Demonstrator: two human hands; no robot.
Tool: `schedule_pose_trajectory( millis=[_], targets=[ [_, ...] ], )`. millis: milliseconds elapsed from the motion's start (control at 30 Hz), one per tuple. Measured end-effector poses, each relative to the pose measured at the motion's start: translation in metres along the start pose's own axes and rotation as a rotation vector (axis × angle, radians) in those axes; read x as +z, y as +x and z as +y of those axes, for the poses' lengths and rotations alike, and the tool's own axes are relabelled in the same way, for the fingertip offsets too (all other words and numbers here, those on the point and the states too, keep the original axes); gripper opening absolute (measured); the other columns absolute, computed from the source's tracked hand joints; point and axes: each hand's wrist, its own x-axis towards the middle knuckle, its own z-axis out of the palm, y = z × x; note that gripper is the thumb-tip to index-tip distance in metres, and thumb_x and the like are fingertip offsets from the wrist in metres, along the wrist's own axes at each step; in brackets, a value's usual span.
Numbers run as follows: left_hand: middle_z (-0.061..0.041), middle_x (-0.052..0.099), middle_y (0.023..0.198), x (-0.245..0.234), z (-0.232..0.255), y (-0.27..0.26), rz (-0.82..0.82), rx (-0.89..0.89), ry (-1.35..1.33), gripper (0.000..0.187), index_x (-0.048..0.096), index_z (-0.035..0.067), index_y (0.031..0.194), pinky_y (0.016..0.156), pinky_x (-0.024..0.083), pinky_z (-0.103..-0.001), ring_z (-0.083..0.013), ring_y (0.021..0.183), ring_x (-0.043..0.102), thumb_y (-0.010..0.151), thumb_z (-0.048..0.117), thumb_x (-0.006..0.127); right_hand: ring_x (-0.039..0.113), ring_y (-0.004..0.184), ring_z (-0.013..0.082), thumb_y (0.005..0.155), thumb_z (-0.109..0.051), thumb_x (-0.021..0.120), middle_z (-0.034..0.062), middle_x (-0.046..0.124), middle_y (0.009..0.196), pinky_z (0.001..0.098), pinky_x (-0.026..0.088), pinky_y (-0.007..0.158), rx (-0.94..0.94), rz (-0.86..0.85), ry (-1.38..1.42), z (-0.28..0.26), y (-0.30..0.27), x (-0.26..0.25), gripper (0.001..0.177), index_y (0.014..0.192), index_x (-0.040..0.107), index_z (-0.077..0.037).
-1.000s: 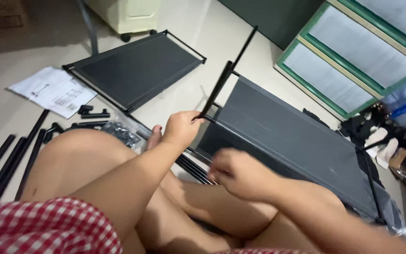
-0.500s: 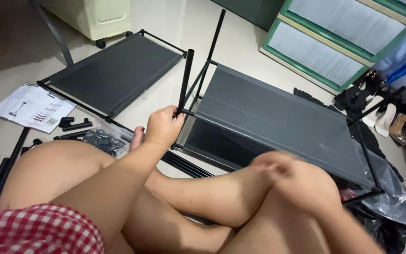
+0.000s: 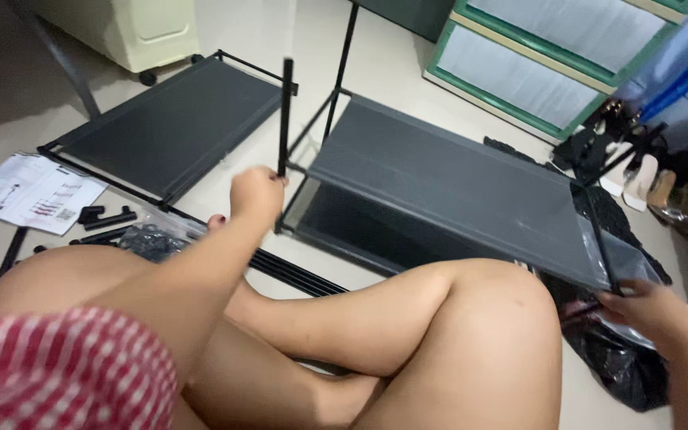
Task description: The person assembles a three-tier black metal shelf by inserting vertical poles into corner brackets and attaching shelf panels. They work on the floor, connecting frame pieces and securing the shelves in place.
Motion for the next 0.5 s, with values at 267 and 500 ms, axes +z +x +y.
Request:
schedule_pose_trajectory(
  millis=[267, 500],
  targets=[
    [-0.015, 0.057, 0.131, 0.010, 0.055, 0.102, -0.501, -0.413, -0.834, 0.038, 0.055, 0.001, 0.127, 0.092, 0.057, -0.047, -0.0281, 0.119, 0.061, 0.091, -0.001, 0.065, 0.078, 0.080, 0.0252, 0.078, -0.030, 0.091, 0.0165, 0.077, 0.098, 0.0395, 0.062, 0.071, -0.107, 0.113, 0.074, -0.102, -0.045, 0.042, 0.083, 0.150, 0.050, -0.018],
    [-0.013, 0.070, 0.122, -0.119, 0.085, 0.018, -0.475, -0.381, -0.592, 0.033, 0.066, 0.000, 0.122, 0.092, 0.061, -0.039, -0.0284, 0.112, 0.070, 0.091, 0.013, 0.066, 0.077, 0.063, 0.0238, 0.081, -0.039, 0.086, 0.0179, 0.079, 0.075, 0.0330, 0.061, 0.068, -0.170, -0.090, -0.103, -0.215, -0.052, 0.069, 0.042, 0.093, 0.079, 0.001]
  ],
)
